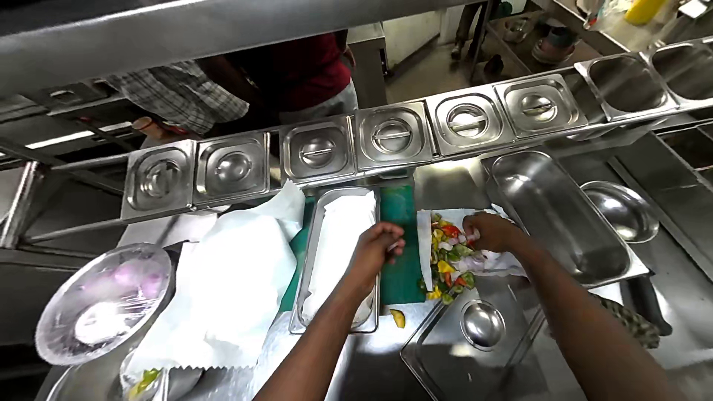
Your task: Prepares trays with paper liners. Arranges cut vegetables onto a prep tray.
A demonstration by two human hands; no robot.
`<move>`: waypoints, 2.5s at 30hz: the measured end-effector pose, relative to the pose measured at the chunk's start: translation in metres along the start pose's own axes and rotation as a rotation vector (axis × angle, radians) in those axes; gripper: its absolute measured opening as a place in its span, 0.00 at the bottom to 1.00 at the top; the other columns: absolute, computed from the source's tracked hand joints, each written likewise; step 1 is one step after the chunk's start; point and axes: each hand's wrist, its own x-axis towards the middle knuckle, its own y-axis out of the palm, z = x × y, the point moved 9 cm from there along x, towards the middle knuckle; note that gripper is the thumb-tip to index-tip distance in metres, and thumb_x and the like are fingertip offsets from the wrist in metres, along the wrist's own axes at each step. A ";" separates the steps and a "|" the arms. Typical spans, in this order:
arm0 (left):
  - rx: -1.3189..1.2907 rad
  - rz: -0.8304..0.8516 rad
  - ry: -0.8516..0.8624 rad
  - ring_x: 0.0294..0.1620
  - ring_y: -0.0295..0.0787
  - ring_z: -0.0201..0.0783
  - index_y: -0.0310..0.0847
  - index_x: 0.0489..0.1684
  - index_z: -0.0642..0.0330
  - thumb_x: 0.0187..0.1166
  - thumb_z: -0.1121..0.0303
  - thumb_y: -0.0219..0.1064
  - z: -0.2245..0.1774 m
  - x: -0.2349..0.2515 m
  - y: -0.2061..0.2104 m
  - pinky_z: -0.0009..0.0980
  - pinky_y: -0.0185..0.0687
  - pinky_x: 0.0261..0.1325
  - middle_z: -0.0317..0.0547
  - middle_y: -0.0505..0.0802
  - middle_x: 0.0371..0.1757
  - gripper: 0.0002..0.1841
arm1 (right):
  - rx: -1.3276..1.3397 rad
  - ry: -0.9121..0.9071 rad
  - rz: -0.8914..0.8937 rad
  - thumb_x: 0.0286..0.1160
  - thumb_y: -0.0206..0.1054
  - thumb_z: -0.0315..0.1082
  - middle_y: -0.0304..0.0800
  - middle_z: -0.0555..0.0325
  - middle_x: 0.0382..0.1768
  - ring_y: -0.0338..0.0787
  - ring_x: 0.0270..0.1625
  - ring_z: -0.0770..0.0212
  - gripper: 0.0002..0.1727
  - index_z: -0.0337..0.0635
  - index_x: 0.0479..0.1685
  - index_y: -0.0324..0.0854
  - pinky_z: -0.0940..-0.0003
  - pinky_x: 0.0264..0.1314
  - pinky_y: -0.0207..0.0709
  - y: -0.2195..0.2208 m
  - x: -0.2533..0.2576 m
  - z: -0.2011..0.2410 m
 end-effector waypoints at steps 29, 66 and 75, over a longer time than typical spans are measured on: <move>-0.404 -0.187 -0.027 0.39 0.94 0.33 0.79 0.41 0.60 0.89 0.72 0.45 0.015 -0.044 -0.045 0.21 0.78 0.25 0.47 0.96 0.54 0.14 | -0.026 0.349 -0.070 0.61 0.81 0.32 0.81 0.38 0.65 0.86 0.60 0.35 0.22 0.50 0.59 0.86 0.33 0.54 0.81 0.016 -0.056 -0.001; -0.901 0.356 -0.515 0.65 0.82 0.55 0.62 0.84 0.58 0.84 0.27 0.31 0.032 0.012 0.221 0.54 0.80 0.63 0.62 0.81 0.70 0.46 | 0.292 0.170 -0.420 0.73 0.73 0.27 0.95 0.54 0.45 0.94 0.44 0.55 0.11 0.48 0.52 0.91 0.46 0.52 0.88 -0.062 -0.132 0.043; -0.765 0.292 -0.486 0.32 0.87 0.42 0.73 0.54 0.62 0.84 0.66 0.60 0.052 0.022 0.189 0.37 0.90 0.40 0.50 0.85 0.35 0.10 | 0.792 -0.027 -0.600 0.77 0.60 0.16 0.93 0.52 0.57 0.96 0.50 0.56 0.16 0.40 0.59 0.81 0.57 0.53 0.92 -0.073 -0.151 0.042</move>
